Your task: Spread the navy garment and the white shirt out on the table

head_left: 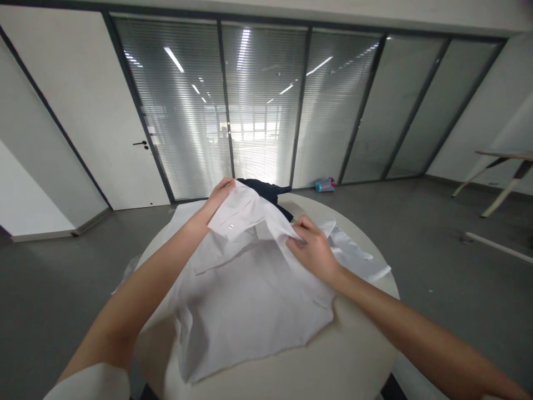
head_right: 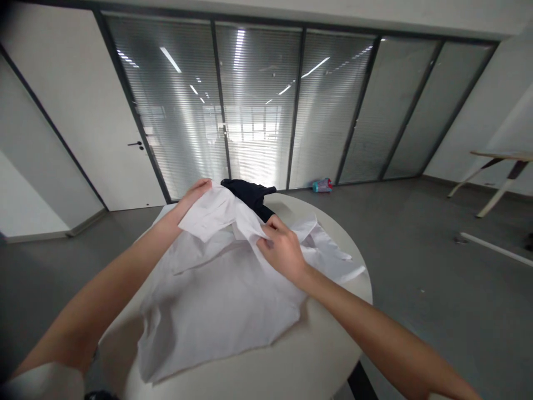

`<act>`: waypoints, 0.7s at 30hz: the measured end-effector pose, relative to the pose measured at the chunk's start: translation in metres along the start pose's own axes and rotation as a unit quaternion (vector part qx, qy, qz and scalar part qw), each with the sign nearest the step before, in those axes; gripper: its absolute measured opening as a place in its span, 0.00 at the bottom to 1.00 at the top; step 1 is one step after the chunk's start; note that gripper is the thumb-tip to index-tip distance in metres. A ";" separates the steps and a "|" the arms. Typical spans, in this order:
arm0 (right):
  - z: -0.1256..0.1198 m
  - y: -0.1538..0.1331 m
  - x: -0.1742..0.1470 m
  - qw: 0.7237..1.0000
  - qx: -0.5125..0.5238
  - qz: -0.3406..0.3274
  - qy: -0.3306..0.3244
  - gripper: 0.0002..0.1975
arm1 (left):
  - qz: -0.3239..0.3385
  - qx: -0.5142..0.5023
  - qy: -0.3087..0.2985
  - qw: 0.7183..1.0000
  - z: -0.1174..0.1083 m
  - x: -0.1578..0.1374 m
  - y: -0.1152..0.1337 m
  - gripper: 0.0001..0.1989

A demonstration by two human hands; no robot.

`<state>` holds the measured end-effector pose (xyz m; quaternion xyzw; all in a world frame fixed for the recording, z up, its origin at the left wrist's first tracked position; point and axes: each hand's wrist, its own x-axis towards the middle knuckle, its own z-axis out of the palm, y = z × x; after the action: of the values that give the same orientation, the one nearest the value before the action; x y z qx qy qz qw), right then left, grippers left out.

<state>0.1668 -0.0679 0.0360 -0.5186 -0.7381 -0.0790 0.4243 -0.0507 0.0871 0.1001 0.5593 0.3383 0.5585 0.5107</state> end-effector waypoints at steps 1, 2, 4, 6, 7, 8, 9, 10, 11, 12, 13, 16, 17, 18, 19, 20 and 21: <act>-0.007 0.003 0.003 0.998 0.025 0.008 0.050 0.09 | -0.017 -0.017 0.003 1.000 -0.004 0.004 -0.004 0.08; -0.015 0.009 0.007 0.993 0.048 0.023 0.102 0.10 | -0.034 -0.035 0.003 0.999 -0.008 0.007 -0.007 0.07; -0.034 0.024 0.013 0.975 0.091 0.060 0.194 0.11 | -0.065 -0.064 0.001 0.996 -0.018 0.014 -0.013 0.06; -0.052 0.038 0.014 0.960 0.157 0.090 0.211 0.14 | -0.077 -0.061 0.020 0.995 -0.029 0.023 -0.017 0.06; -0.061 0.042 0.012 0.958 0.203 0.097 0.176 0.16 | -0.070 -0.049 0.036 0.996 -0.036 0.027 -0.019 0.06; -0.069 0.044 0.010 0.958 0.253 0.093 0.101 0.19 | -0.058 -0.036 0.053 0.996 -0.042 0.033 -0.020 0.07; -0.076 0.043 0.006 0.951 0.300 0.076 -0.009 0.21 | -0.044 -0.027 0.068 0.996 -0.048 0.038 -0.022 0.08; -0.082 0.040 0.003 0.929 0.338 0.047 -0.143 0.22 | -0.029 -0.009 0.084 0.996 -0.055 0.042 -0.024 0.09; -0.085 0.036 0.000 0.889 0.362 0.012 -0.279 0.23 | -0.017 0.019 0.097 0.995 -0.061 0.046 -0.026 0.09; -0.087 0.031 -0.001 0.843 0.369 -0.020 -0.390 0.25 | -0.010 0.052 0.110 0.993 -0.067 0.049 -0.028 0.09; -0.087 0.027 -0.002 0.807 0.363 -0.041 -0.464 0.26 | -0.005 0.088 0.121 0.989 -0.073 0.051 -0.030 0.08; -0.069 0.026 0.002 0.838 0.294 -0.006 -0.460 0.25 | 0.010 0.189 0.143 0.972 -0.082 0.048 -0.036 0.07; -0.058 0.032 0.004 0.873 0.252 0.022 -0.418 0.23 | 0.018 0.201 0.151 0.968 -0.081 0.044 -0.037 0.09; -0.046 0.040 0.006 0.903 0.200 0.041 -0.378 0.20 | 0.037 0.221 0.152 0.963 -0.079 0.040 -0.038 0.12; -0.034 0.051 0.008 0.925 0.142 0.050 -0.350 0.16 | 0.063 0.246 0.139 0.957 -0.075 0.034 -0.038 0.15; -0.021 0.062 0.009 0.939 0.077 0.047 -0.333 0.14 | 0.090 0.271 0.113 0.952 -0.069 0.027 -0.038 0.17; -0.009 0.073 0.010 0.944 0.011 0.035 -0.328 0.14 | 0.113 0.293 0.075 0.946 -0.061 0.019 -0.038 0.17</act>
<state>0.2317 -0.0326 0.0249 -0.5367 -0.8186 0.1185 0.1667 -0.0996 0.1268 0.0603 0.6753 0.4588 0.5294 0.2308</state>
